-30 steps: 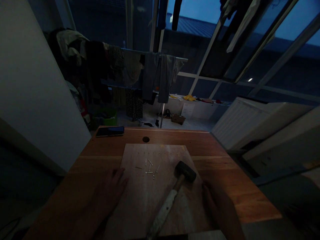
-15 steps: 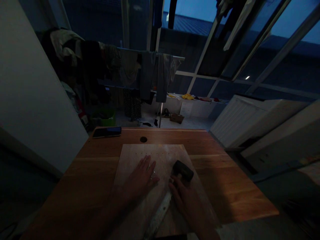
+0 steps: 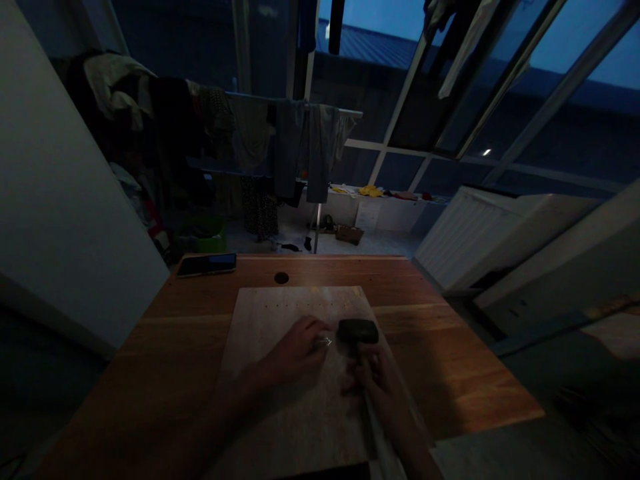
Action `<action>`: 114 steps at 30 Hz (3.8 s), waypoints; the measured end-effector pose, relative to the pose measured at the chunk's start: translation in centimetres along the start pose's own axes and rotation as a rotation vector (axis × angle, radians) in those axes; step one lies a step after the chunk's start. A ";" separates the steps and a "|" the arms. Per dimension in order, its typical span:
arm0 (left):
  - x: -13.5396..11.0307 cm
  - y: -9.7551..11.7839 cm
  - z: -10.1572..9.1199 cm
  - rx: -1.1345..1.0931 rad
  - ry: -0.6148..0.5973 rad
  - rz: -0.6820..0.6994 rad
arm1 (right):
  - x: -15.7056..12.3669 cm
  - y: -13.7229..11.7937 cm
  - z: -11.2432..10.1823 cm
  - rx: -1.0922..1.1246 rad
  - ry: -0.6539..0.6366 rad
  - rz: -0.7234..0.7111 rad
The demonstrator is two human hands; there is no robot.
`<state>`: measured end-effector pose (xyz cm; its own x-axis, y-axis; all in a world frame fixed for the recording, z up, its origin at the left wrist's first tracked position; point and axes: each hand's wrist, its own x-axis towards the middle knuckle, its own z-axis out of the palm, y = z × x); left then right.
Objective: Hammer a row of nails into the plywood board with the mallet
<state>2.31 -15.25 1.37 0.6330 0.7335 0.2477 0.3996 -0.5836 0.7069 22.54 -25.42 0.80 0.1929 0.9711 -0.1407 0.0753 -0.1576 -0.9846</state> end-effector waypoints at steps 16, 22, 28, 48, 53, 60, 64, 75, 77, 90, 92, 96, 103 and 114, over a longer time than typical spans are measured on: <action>3.4 2.8 -0.5 0.442 -0.250 -0.159 | 3.3 0.6 -1.4 -0.536 0.187 -0.273; 3.8 3.8 0.0 0.489 -0.323 -0.152 | 3.3 0.6 -1.4 -0.502 0.190 -0.223; 5.8 2.6 -0.7 0.437 -0.141 -0.187 | 3.3 0.5 -1.3 -0.483 0.170 -0.165; 11.7 -4.4 2.8 0.058 0.097 -0.098 | 3.5 1.6 -1.9 -0.444 0.254 -0.133; 11.5 -4.4 2.8 0.064 0.103 -0.045 | 3.5 1.7 -2.0 -0.474 0.239 -0.102; 11.3 -3.5 3.0 0.114 0.092 -0.002 | 3.3 1.4 -1.7 -0.435 0.262 -0.078; 11.3 -3.0 3.4 0.089 0.093 -0.014 | 3.2 0.7 -1.9 -0.326 0.223 -0.055; 11.8 -3.5 3.7 0.027 0.092 -0.052 | 5.0 -1.5 -1.4 0.045 0.139 0.100; 11.7 -3.4 3.7 0.022 0.102 -0.063 | 6.4 -2.2 -1.0 0.075 0.187 0.082; 12.1 -4.0 3.9 -0.027 0.114 -0.082 | 8.7 -1.4 -0.2 0.261 0.229 0.089; 12.0 -3.9 3.8 -0.027 0.110 -0.081 | 8.5 -1.6 -0.2 0.287 0.208 0.062; 11.9 -3.7 3.7 -0.059 0.111 -0.067 | 8.5 -2.1 -0.4 0.323 0.174 0.031; 11.9 -3.7 3.7 -0.075 0.130 -0.071 | 8.2 -2.6 -0.2 0.341 0.153 0.008; 12.0 -4.0 3.8 -0.027 0.109 -0.056 | 7.6 -2.3 -0.1 0.399 0.099 0.034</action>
<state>10.80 -5.44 -0.97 0.5339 0.7988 0.2771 0.4132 -0.5325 0.7387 23.95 -17.70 2.03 0.2837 0.9413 -0.1829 -0.3146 -0.0888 -0.9451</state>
